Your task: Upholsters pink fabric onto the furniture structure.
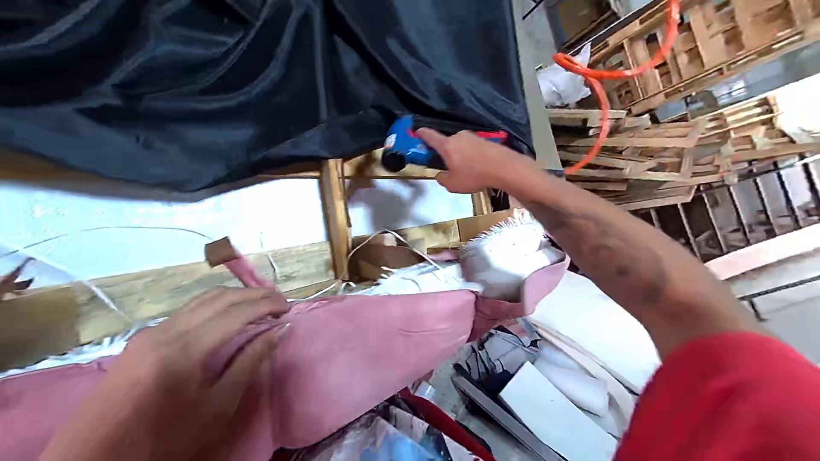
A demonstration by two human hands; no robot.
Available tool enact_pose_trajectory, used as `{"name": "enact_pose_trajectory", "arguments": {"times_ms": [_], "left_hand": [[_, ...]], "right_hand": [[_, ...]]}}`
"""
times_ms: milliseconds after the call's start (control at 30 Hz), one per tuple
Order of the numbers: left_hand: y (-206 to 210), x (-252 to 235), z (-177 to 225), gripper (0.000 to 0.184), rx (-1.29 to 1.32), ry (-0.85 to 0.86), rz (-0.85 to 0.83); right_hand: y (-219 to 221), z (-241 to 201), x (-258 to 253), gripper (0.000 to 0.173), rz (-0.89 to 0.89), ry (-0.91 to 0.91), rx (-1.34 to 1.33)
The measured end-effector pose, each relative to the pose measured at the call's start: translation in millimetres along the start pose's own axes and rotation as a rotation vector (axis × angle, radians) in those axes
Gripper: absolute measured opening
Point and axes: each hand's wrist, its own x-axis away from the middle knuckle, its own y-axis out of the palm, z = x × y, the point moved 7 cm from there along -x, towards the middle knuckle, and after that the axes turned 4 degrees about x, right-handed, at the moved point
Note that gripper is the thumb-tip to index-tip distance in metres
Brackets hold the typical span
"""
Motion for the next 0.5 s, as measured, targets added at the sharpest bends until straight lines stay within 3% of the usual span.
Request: {"name": "enact_pose_trajectory", "arguments": {"times_ms": [133,200,267,300,400,500], "left_hand": [[58.2,-32.7,54.5,0.043,-0.179,0.100,0.009],[115.0,-51.5,86.8,0.051,-0.266,0.113,-0.031],[172.7,-71.0,115.2,0.056,-0.374,0.099,-0.065],[197.6,-79.5,127.2,0.057,-0.460,0.115,-0.063],[235.6,-97.4,150.5,0.045,-0.596,0.135,0.013],[239.9,-105.0,152.8,0.041,-0.559,0.037,0.048]], "right_hand": [[95.4,38.2,-47.1,0.093,0.091,-0.246,0.045],[113.6,53.9,-31.4,0.072,0.249,-0.310,-0.031],[106.9,64.7,30.2,0.032,0.419,-0.330,-0.212],[103.6,68.4,75.7,0.024,0.449,-0.337,-0.300],[130.5,70.5,217.3,0.040,0.446,-0.332,-0.410],[183.2,59.6,269.2,0.049,0.480,-0.224,-0.374]]}}
